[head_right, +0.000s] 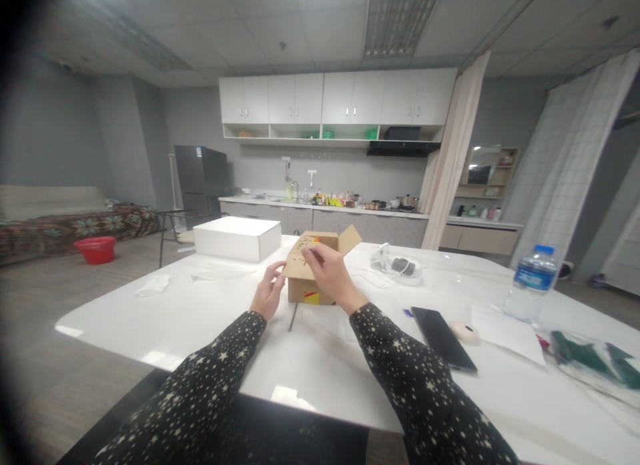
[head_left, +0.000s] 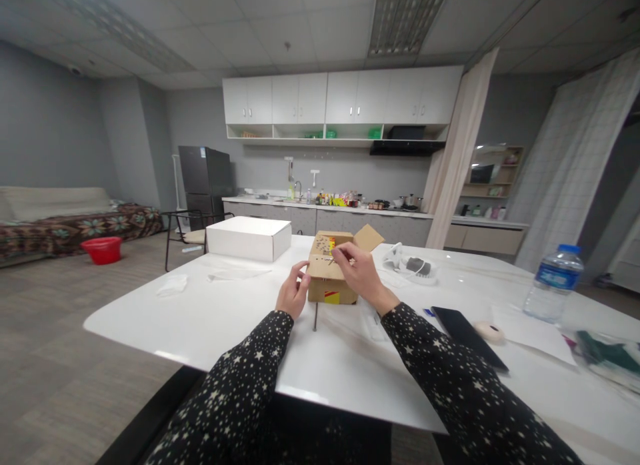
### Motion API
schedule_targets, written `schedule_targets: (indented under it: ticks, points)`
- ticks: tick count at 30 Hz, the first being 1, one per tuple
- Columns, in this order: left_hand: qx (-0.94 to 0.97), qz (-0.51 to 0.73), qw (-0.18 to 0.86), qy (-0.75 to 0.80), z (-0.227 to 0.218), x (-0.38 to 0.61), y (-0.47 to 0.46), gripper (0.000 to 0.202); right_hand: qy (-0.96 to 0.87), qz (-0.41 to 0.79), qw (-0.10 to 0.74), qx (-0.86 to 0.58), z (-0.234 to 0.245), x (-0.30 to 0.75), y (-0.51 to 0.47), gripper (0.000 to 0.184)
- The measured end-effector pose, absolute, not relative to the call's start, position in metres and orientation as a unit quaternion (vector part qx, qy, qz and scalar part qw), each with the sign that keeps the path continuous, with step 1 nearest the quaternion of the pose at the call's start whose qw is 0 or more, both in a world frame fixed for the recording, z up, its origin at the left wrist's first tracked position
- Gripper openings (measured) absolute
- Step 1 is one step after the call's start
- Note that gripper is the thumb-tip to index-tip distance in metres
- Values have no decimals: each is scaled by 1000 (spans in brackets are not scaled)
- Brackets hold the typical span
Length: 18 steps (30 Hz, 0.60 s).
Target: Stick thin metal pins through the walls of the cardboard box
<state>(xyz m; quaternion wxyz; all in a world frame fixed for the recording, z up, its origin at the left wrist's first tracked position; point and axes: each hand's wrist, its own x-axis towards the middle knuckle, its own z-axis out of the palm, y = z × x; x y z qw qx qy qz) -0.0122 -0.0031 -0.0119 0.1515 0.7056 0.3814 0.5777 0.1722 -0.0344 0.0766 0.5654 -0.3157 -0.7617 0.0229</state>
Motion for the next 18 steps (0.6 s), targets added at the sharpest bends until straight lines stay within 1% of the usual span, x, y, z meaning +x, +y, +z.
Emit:
schedule_targets:
  ticks: [3, 6, 10, 15, 18]
  points:
    - [709, 573, 153, 382, -9, -14, -6, 40, -792, -11, 528, -308, 54, 178, -47, 26]
    - [712, 570, 151, 382, -8, -14, -6, 40, -839, -46, 469, -272, 31, 184, -56, 27]
    - [713, 571, 152, 377, -10, -16, -4, 40, -867, -80, 429, -239, 16, 185, -66, 25]
    - [709, 577, 159, 373, -12, -24, -6, 40, -891, -54, 362, -269, 5, 179, -66, 27]
    - [712, 572, 158, 376, -13, -29, -8, 41, -889, -1, 325, -322, -8, 174, -59, 21]
